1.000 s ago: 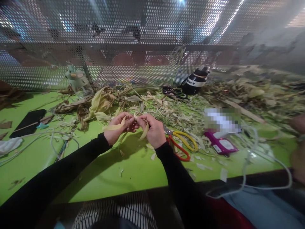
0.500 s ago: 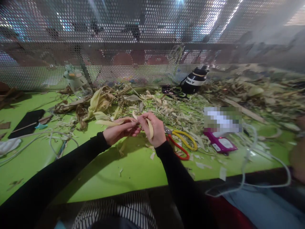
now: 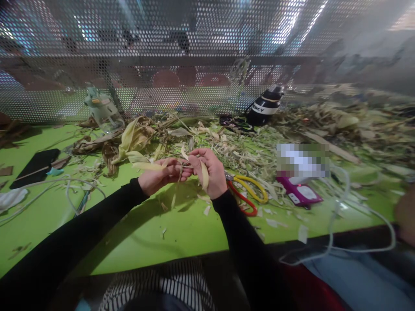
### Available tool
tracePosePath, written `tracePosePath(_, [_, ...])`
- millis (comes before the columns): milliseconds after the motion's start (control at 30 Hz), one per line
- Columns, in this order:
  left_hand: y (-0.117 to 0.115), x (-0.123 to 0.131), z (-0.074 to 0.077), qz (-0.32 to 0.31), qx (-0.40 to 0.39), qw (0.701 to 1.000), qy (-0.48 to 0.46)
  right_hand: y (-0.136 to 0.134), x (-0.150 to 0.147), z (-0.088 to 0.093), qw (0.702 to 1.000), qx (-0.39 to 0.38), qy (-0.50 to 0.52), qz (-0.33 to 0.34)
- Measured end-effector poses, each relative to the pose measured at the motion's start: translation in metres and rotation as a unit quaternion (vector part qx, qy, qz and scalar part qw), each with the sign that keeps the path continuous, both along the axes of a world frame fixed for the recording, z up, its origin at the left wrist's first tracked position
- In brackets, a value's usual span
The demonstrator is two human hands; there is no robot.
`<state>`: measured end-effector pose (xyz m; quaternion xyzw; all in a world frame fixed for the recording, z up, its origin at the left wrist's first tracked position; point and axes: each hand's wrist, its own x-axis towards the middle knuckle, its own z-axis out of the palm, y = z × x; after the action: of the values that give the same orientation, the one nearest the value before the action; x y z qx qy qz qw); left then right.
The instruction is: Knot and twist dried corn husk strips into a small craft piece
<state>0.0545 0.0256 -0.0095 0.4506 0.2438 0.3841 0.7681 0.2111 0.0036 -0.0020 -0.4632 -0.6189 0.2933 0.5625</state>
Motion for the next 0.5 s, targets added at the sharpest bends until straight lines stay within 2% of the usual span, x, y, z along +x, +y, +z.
tracePosePath(200, [0.0053, 0.0006, -0.0053, 0.031, 0.011, 0.999, 0.018, -0.0028, -0.0015, 0.0020, 1.000, -0.002, 0.016, 0.020])
tracePosePath(400, [0.0003, 0.0031, -0.0005, 0.054, 0.036, 0.998, 0.026, -0.0026, -0.0011, 0.0037, 0.999, 0.001, 0.026, 0.019])
tracePosePath(500, [-0.0007, 0.0026, 0.0000, 0.059, 0.052, 0.996, 0.033, 0.0025, 0.0001, -0.0002, 1.000, -0.002, -0.001, 0.009])
